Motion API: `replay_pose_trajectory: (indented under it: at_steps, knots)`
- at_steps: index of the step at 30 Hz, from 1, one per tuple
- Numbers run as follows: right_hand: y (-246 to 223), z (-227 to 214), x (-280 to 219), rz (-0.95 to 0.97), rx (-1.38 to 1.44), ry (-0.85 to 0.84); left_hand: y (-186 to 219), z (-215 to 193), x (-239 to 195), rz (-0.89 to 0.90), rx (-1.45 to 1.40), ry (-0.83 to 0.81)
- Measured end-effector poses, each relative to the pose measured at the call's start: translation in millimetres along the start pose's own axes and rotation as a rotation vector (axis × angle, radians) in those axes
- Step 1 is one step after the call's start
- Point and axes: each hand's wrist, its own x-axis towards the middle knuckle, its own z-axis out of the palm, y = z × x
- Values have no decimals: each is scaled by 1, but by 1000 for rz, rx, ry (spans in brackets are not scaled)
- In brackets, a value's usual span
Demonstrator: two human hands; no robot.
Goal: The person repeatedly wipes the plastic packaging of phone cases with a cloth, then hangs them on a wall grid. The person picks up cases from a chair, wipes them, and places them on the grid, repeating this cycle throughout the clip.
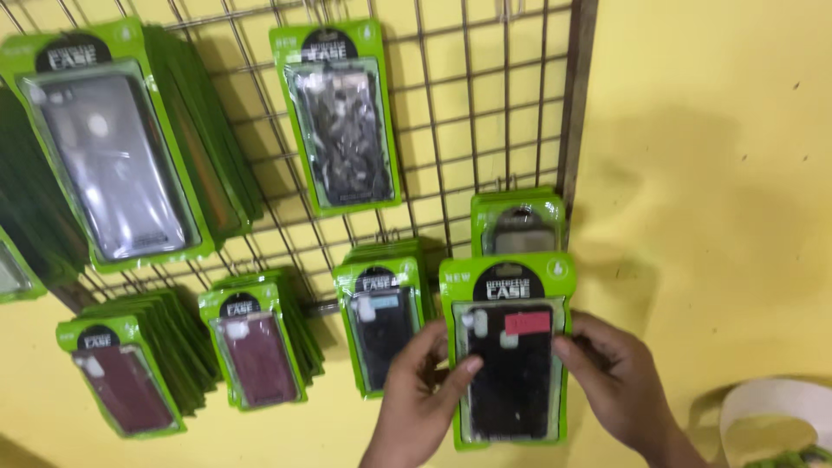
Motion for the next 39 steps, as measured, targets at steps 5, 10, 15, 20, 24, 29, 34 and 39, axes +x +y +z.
replay_pose_trajectory:
  at_steps: [5,10,15,20,24,29,34,39]
  knots:
    - [-82,-4,73,-374,-41,105,76,19,69,251,196,50]
    - [-140,-19,148,-535,-302,215,137,34,139,443,488,144]
    - [-167,-28,216,-709,-144,13,160,34,199,838,560,108]
    - [-165,-31,244,-637,-131,33,160,33,239,941,626,133]
    - [-151,-36,258,-580,-144,57,146,32,259,914,640,157]
    - [-133,-36,278,-560,-415,179,134,32,281,881,701,200]
    - [-114,-30,295,-577,-522,257,129,37,286,679,800,233]
    - [-100,-27,301,-729,-514,261,124,45,277,540,893,277]
